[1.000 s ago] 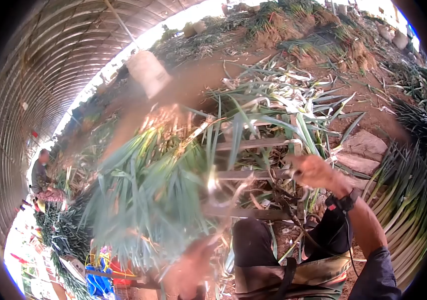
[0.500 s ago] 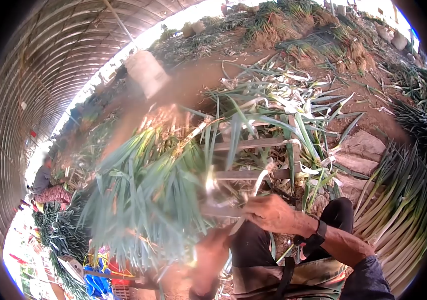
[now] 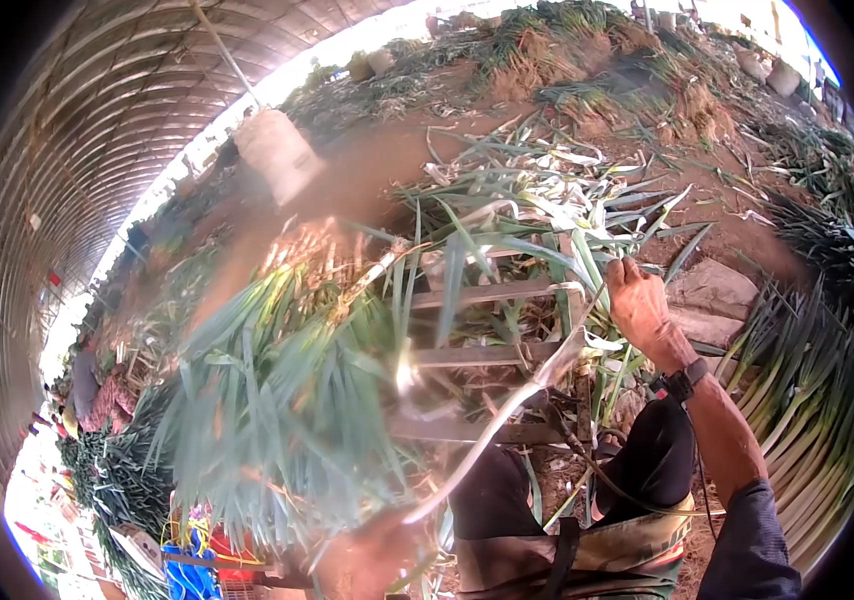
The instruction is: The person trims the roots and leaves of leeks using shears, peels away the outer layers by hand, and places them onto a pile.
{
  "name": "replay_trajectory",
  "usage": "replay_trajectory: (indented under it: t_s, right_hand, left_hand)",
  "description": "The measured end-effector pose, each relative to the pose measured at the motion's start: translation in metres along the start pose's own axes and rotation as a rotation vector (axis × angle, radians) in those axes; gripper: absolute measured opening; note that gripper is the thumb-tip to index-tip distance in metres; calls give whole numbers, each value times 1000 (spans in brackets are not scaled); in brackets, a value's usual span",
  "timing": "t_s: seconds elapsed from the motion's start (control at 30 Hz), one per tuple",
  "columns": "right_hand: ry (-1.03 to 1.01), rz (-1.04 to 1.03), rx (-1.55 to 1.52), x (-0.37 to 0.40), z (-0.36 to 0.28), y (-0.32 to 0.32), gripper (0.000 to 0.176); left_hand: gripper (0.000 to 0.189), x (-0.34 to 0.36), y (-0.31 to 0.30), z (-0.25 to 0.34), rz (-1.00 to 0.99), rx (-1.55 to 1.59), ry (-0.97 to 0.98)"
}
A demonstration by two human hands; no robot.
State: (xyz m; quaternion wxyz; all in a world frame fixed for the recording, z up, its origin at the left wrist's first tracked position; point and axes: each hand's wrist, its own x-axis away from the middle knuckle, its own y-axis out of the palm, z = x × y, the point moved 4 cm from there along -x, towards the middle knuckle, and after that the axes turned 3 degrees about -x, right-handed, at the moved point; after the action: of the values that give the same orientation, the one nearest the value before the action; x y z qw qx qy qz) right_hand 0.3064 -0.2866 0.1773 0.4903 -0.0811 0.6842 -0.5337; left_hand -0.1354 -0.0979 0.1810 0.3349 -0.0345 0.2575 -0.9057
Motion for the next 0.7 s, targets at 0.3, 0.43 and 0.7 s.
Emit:
replay_trajectory:
  t_s: [0.3,0.43,0.7]
  right_hand:
    - [-6,-387,-74,15,11,4,51]
    - [-231,-364,-353,26,-42,5,72]
    - [-388,-334,-655,44,-116,-3,31]
  left_hand:
    - [27,32,-28,8,56,-92,-240]
    - [28,30,-28,20,87,-101,-362]
    - [37,40,-24,14,39,-75,-469]
